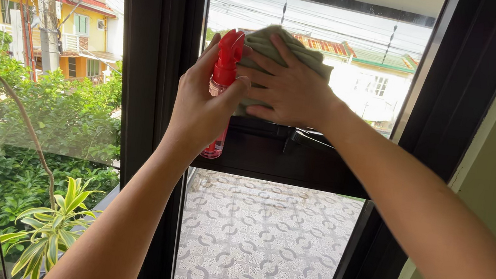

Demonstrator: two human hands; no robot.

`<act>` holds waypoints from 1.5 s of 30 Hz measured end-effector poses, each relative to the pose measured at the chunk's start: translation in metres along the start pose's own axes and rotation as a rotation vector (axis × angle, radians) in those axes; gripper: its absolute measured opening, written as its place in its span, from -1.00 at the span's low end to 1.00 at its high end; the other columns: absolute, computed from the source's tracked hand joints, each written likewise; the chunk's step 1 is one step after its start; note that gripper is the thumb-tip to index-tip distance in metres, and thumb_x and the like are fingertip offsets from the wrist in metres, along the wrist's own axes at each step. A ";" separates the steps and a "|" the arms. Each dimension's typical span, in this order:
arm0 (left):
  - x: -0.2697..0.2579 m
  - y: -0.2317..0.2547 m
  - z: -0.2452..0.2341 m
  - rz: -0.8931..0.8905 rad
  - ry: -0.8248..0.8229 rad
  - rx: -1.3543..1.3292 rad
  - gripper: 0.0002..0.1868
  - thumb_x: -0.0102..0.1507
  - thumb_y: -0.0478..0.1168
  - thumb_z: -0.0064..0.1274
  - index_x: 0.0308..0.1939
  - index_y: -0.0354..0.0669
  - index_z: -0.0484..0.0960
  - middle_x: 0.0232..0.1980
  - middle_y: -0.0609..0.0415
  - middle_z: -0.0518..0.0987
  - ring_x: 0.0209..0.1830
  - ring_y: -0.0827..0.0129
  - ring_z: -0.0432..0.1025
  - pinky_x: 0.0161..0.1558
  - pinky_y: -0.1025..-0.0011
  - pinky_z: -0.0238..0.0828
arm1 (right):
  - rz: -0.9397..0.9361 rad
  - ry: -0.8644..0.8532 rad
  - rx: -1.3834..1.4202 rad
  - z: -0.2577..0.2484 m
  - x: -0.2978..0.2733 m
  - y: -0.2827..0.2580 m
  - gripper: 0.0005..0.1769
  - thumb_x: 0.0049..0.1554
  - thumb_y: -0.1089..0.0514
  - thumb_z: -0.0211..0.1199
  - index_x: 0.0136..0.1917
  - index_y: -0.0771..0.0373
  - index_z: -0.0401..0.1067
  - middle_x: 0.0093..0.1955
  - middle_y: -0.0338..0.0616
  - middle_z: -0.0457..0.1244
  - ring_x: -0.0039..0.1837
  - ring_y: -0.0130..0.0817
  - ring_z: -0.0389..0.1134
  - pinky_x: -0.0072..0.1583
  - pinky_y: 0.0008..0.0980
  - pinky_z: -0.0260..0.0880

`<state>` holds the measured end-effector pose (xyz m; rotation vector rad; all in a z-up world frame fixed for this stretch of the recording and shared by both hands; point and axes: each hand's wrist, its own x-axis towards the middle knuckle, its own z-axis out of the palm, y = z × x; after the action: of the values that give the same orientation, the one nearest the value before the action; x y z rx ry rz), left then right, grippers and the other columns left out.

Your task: The person closes a window, sprays liquid onto the window glass with a spray bottle, and wipes the pane with a cloth.

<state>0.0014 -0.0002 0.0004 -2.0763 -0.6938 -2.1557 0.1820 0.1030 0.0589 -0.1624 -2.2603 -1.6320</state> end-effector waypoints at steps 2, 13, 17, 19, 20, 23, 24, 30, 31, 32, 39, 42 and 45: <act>0.002 -0.001 0.004 -0.060 -0.004 -0.041 -0.41 0.18 -0.17 -0.01 0.30 -0.23 0.45 0.18 -0.13 0.60 0.21 0.13 0.50 0.29 0.26 0.36 | 0.015 0.033 -0.013 0.002 0.015 -0.005 -0.49 0.32 -0.32 0.03 0.39 -0.08 0.37 0.56 -0.37 0.07 0.64 -0.33 -0.16 0.61 0.19 -0.50; 0.018 -0.005 0.028 -0.009 0.021 -0.128 -0.36 0.18 -0.20 0.00 0.36 -0.19 0.35 0.22 -0.04 0.54 0.27 0.17 0.44 0.31 0.17 0.35 | 0.621 0.178 -0.031 0.005 0.030 0.016 -0.26 0.32 -0.34 -0.04 0.65 -0.07 0.03 0.70 -0.23 -0.20 0.70 -0.04 -0.33 0.53 0.39 -0.59; 0.023 -0.010 0.020 0.087 0.037 -0.018 -0.38 0.23 -0.23 0.04 0.39 -0.20 0.35 0.27 -0.03 0.56 0.33 0.20 0.42 0.39 0.16 0.21 | 0.740 0.105 -0.001 -0.003 -0.014 0.042 -0.27 0.33 -0.39 -0.14 0.62 -0.06 0.04 0.69 -0.20 -0.22 0.69 -0.04 -0.33 0.51 0.42 -0.56; 0.027 -0.013 0.015 0.087 0.042 -0.038 -0.32 0.20 -0.23 0.01 0.43 -0.18 0.30 0.26 0.01 0.55 0.26 0.26 0.48 0.37 0.19 0.30 | 0.849 0.097 -0.001 -0.011 -0.037 0.050 -0.25 0.30 -0.35 -0.14 0.63 -0.01 0.02 0.68 -0.15 -0.25 0.66 0.02 -0.35 0.48 0.43 -0.53; 0.027 -0.014 0.012 0.086 0.042 -0.036 -0.32 0.20 -0.23 0.01 0.43 -0.18 0.30 0.26 0.01 0.55 0.26 0.26 0.48 0.37 0.19 0.30 | 0.848 0.097 0.001 -0.016 -0.047 0.053 -0.25 0.30 -0.35 -0.14 0.63 -0.01 0.02 0.68 -0.15 -0.25 0.66 0.02 -0.35 0.48 0.43 -0.53; 0.032 -0.013 -0.001 0.088 0.058 -0.038 -0.36 0.22 -0.20 0.04 0.40 -0.18 0.34 0.25 0.00 0.57 0.22 0.26 0.50 0.31 0.21 0.38 | 0.890 0.103 -0.028 -0.030 -0.067 0.064 -0.26 0.32 -0.28 -0.15 0.65 0.04 -0.01 0.70 -0.16 -0.28 0.68 0.02 -0.39 0.53 0.38 -0.51; 0.035 -0.013 -0.006 0.102 0.060 0.020 -0.39 0.23 -0.20 0.05 0.39 -0.18 0.38 0.21 0.00 0.61 0.18 0.29 0.53 0.30 0.21 0.37 | 0.937 0.095 -0.018 -0.034 -0.070 0.068 -0.27 0.33 -0.25 -0.17 0.66 0.05 -0.04 0.71 -0.16 -0.30 0.69 0.01 -0.41 0.55 0.36 -0.51; 0.052 -0.015 -0.030 0.142 0.056 0.028 -0.40 0.25 -0.19 0.05 0.38 -0.19 0.38 0.14 0.00 0.64 -0.18 0.44 0.55 -0.02 0.34 0.54 | 1.144 0.176 -0.028 -0.026 -0.036 0.073 -0.28 0.40 -0.23 -0.25 0.70 0.08 -0.14 0.73 -0.06 -0.33 0.69 0.08 -0.48 0.56 0.38 -0.57; 0.055 -0.015 -0.033 0.147 0.050 -0.016 -0.37 0.24 -0.19 0.04 0.40 -0.20 0.33 0.18 0.02 0.60 -0.29 0.48 0.53 -0.16 0.38 0.56 | 1.199 0.188 -0.033 -0.023 -0.025 0.073 -0.29 0.40 -0.23 -0.27 0.70 0.07 -0.15 0.72 -0.03 -0.33 0.68 0.10 -0.48 0.54 0.40 -0.59; 0.057 -0.016 -0.035 0.150 0.056 -0.009 -0.37 0.24 -0.19 0.04 0.40 -0.20 0.33 0.18 0.02 0.60 -0.29 0.48 0.53 -0.16 0.38 0.56 | 1.194 0.195 -0.029 -0.021 -0.015 0.073 -0.29 0.40 -0.23 -0.27 0.70 0.07 -0.15 0.72 -0.03 -0.33 0.68 0.10 -0.48 0.54 0.40 -0.59; 0.059 -0.016 -0.039 0.058 0.063 0.053 -0.35 0.22 -0.17 0.04 0.40 -0.23 0.35 -0.09 -0.05 0.69 -0.39 0.53 0.49 -0.26 0.43 0.49 | 0.947 0.336 -0.131 0.005 0.051 0.077 -0.35 0.42 -0.20 -0.21 0.62 0.18 0.03 0.62 0.14 -0.13 0.61 0.23 -0.28 0.46 0.45 -0.51; 0.061 -0.020 -0.037 0.075 0.078 0.037 -0.32 0.20 -0.16 0.06 0.39 -0.30 0.31 -0.04 -0.08 0.66 -0.34 0.48 0.52 -0.18 0.42 0.50 | 0.795 0.454 -0.226 0.020 0.079 0.087 -0.41 0.45 -0.15 -0.17 0.57 0.23 0.13 0.55 0.14 0.01 0.57 0.21 -0.13 0.43 0.45 -0.45; 0.063 -0.026 -0.037 0.171 0.093 0.026 -0.35 0.22 -0.16 0.08 0.36 -0.35 0.35 0.08 -0.10 0.64 -0.15 0.41 0.58 0.04 0.36 0.50 | 0.659 0.572 -0.291 0.028 0.107 0.095 -0.53 0.46 -0.07 -0.13 0.44 0.25 0.26 0.42 0.06 0.16 0.47 0.11 0.05 0.41 0.39 -0.30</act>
<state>-0.0475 0.0259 0.0546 -1.9312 -0.5114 -2.1212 0.1037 0.1496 0.1732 -0.4026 -1.3422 -1.3926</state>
